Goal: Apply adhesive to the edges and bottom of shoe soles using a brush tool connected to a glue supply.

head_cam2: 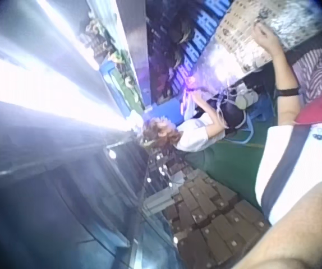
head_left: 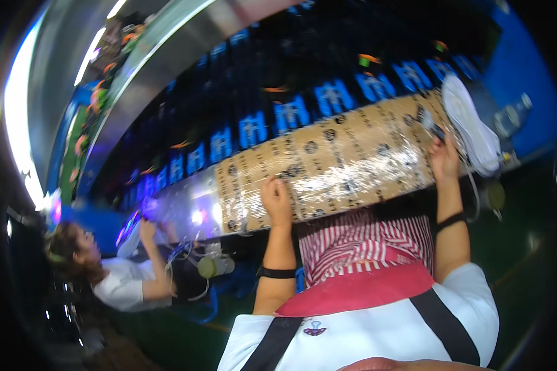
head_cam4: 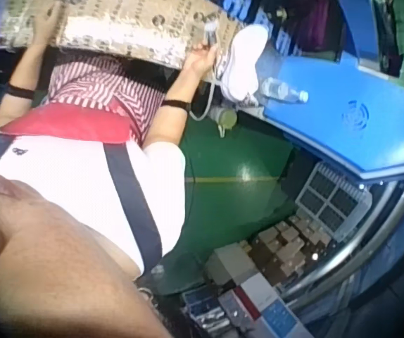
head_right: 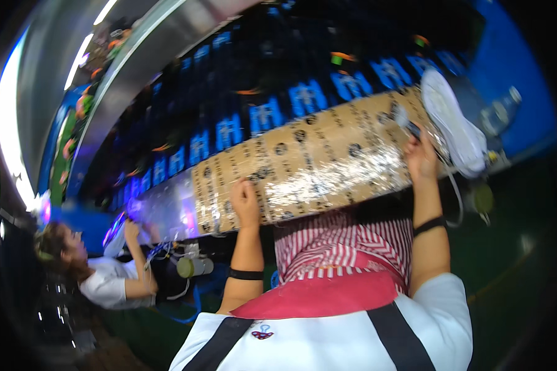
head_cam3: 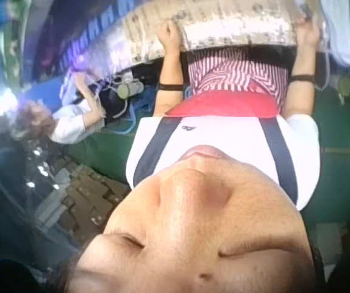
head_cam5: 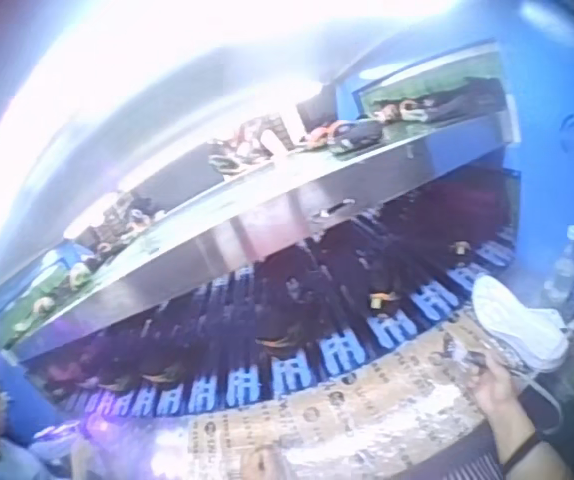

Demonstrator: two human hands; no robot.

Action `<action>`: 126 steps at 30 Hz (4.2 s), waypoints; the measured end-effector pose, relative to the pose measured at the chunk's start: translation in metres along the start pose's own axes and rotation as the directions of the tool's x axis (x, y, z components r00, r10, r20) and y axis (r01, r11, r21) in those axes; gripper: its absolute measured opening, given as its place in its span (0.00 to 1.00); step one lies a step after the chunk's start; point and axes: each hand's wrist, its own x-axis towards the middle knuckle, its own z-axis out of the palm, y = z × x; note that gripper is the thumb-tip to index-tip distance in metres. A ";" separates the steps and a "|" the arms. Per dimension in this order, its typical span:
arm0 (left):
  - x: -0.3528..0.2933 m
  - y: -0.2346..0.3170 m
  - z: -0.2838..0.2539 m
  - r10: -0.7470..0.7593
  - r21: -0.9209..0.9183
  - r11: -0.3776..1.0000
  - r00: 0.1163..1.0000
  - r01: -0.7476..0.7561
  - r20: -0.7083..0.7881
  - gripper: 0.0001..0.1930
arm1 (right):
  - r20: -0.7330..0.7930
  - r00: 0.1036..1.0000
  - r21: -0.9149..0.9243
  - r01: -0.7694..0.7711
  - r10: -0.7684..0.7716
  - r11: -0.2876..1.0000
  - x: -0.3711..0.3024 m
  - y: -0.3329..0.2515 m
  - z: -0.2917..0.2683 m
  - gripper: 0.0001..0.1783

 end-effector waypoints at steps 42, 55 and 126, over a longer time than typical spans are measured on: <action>0.000 0.002 -0.004 -0.016 0.031 0.999 0.999 0.015 0.038 0.09 | -0.014 1.000 0.022 0.009 -0.009 1.000 -0.001 0.001 0.018 0.14; 0.000 0.007 -0.003 0.014 0.098 0.995 1.000 -0.015 0.013 0.09 | -0.004 1.000 -0.011 0.029 -0.029 1.000 0.000 0.002 0.012 0.17; -0.002 -0.006 0.007 -0.043 -0.047 0.998 0.979 0.034 -0.202 0.10 | 0.165 0.985 0.092 -0.067 0.051 0.994 0.040 0.007 -0.096 0.18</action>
